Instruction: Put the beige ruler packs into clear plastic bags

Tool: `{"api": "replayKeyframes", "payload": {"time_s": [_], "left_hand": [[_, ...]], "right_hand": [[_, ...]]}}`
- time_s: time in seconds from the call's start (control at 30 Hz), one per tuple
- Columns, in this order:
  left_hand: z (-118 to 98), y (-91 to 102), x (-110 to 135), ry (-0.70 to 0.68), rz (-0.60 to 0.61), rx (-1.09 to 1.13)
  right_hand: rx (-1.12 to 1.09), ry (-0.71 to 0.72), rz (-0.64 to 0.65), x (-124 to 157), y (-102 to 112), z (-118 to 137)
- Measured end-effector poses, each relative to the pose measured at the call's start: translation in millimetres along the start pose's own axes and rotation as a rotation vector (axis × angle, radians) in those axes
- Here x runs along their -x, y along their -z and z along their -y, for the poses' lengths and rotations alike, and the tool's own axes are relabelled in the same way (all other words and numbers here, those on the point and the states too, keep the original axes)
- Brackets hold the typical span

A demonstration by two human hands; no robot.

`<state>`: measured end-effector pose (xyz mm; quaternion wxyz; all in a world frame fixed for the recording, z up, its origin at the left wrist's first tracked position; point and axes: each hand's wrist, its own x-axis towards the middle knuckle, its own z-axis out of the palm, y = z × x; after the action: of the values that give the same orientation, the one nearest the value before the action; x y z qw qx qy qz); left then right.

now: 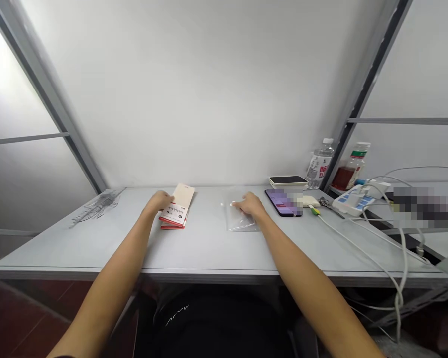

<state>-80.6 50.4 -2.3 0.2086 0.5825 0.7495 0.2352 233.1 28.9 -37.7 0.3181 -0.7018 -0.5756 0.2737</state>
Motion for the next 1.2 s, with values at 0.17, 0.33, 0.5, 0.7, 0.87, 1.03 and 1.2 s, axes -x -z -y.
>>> {"api": "replayKeyframes", "payload": {"time_s": [0.17, 0.33, 0.5, 0.7, 0.87, 1.03, 1.2], "left_hand": [[5, 1.5, 1, 0.08, 0.003, -0.185], [-1, 11.6, 6, 0.063, -0.073, -0.263], [-20, 9.4, 26, -0.248, -0.046, 0.016], [-41, -36.3, 57, -0.568, 0.147, 0.093], [-40, -37.3, 52, -0.454, 0.103, -0.037], [-16, -0.8, 30, -0.052, -0.055, -0.295], [5, 5.4, 12, 0.094, 0.073, -0.268]], "right_hand": [[0.405, -0.03, -0.061, 2, -2, 2], [0.491, 0.091, -0.248, 5, 5, 8], [0.098, 0.382, -0.192, 18, 4, 23], [0.134, 0.575, 0.018, 43, -17, 42], [0.445, 0.269, -0.186, 29, -5, 31], [0.614, -0.011, -0.079, 13, 10, 10], [0.602, -0.067, 0.025, 11, 10, 8]]}}
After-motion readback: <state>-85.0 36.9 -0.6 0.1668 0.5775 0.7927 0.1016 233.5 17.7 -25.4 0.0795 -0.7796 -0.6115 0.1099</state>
